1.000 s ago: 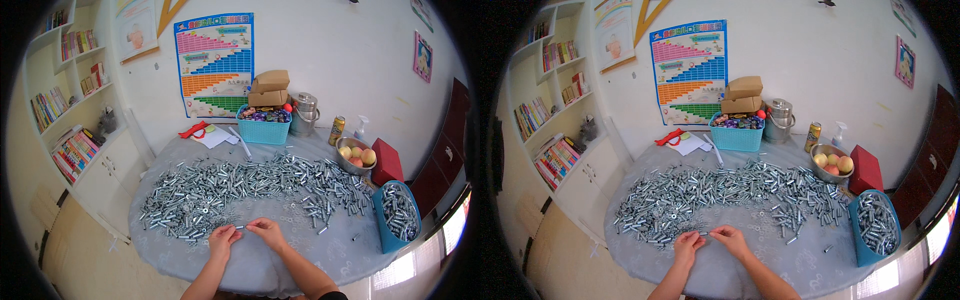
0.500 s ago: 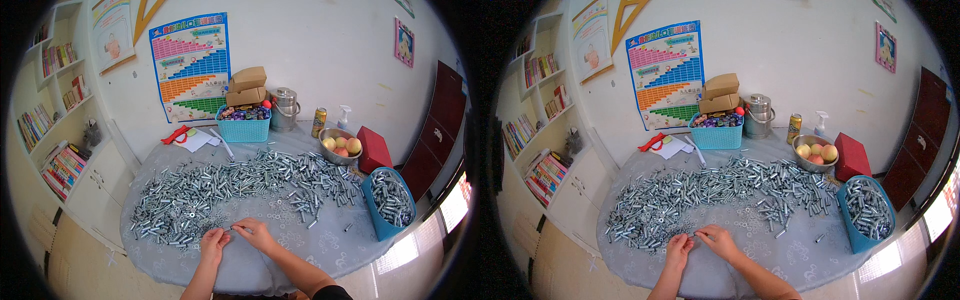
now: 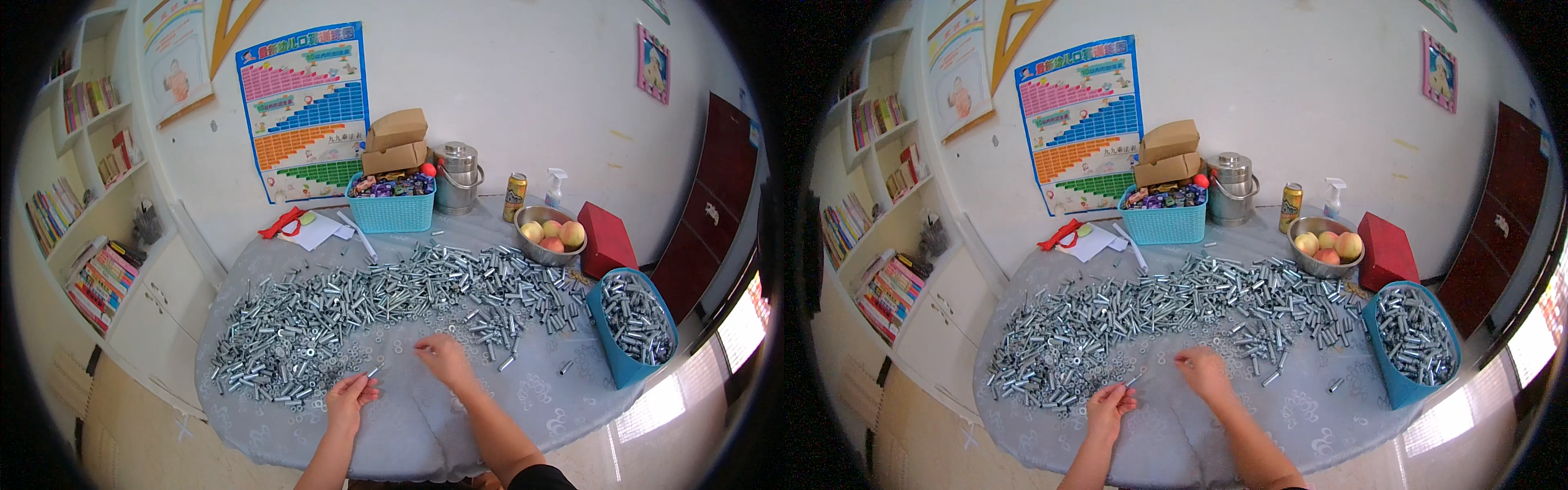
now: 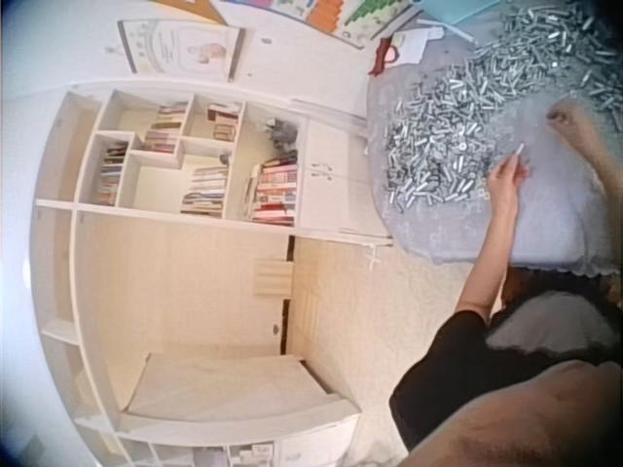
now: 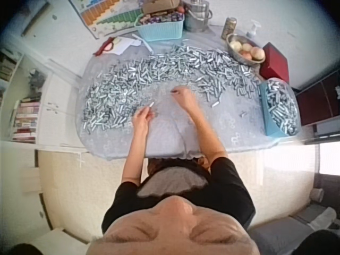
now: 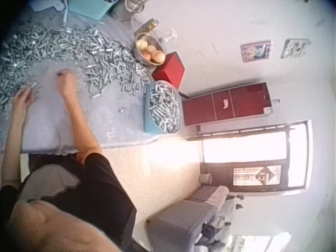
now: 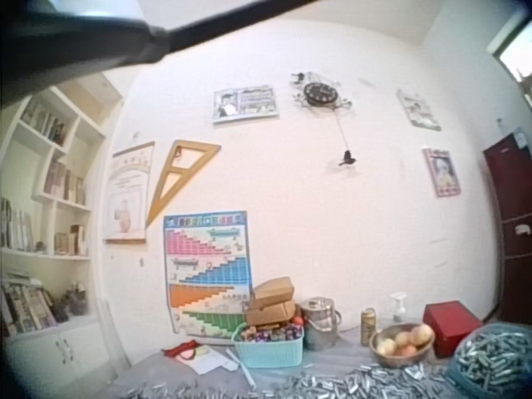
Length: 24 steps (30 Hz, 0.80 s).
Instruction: The person sits at a table covered with a large pile of metal bolts and washers. They repeatedly pick up a bolt and a washer, thread the washer onto the bolt, and place the assembled unit into a blue plastic bin on the right side of the table.
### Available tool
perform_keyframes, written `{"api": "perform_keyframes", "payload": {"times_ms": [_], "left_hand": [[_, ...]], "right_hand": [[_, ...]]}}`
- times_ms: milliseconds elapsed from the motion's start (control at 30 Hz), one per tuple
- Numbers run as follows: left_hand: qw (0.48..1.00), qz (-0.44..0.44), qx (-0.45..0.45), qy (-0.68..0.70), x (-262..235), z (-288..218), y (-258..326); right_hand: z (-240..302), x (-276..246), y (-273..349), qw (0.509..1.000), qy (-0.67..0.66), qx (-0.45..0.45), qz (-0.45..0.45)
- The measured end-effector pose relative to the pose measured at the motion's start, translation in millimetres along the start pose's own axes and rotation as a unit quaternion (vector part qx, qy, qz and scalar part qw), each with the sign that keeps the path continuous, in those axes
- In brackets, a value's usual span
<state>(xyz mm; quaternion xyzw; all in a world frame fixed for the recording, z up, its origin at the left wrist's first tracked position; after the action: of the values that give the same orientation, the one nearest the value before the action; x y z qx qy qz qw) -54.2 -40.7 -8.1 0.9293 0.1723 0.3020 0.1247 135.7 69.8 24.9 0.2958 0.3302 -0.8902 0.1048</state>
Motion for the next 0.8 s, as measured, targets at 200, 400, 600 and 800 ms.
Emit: {"api": "perform_keyframes", "payload": {"times_ms": [200, 400, 600, 800], "left_hand": [[1.0, 0.009, -0.003, -0.005, 2, 0, 0], [1.0, -0.009, -0.011, -0.025, 2, -1, 2], [1.0, 0.001, -0.014, -0.021, 3, -1, 2], [1.0, 0.005, -0.01, -0.014, 2, -2, 4]], "right_hand": [[-33, -23, 6, 0.984, 0.13, 0.086, 0.09], [-29, -19, 6, 0.979, 0.142, 0.102, 0.105], [-22, -13, 5, 0.968, 0.229, 0.025, 0.103], [1, -19, -1, 0.99, 0.034, 0.133, 0.039]]}}
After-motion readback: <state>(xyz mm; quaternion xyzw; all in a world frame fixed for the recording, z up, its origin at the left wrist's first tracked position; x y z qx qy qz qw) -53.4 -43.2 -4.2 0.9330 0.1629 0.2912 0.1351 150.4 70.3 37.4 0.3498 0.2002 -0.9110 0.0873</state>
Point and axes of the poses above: each hand's wrist, its own y-axis away from the middle knuckle, its own x-axis out of the palm, z = x × y, the point moved 3 cm from there along -y, towards the middle knuckle, and after that the axes turned 10 degrees about -x, right-handed, at the moved point
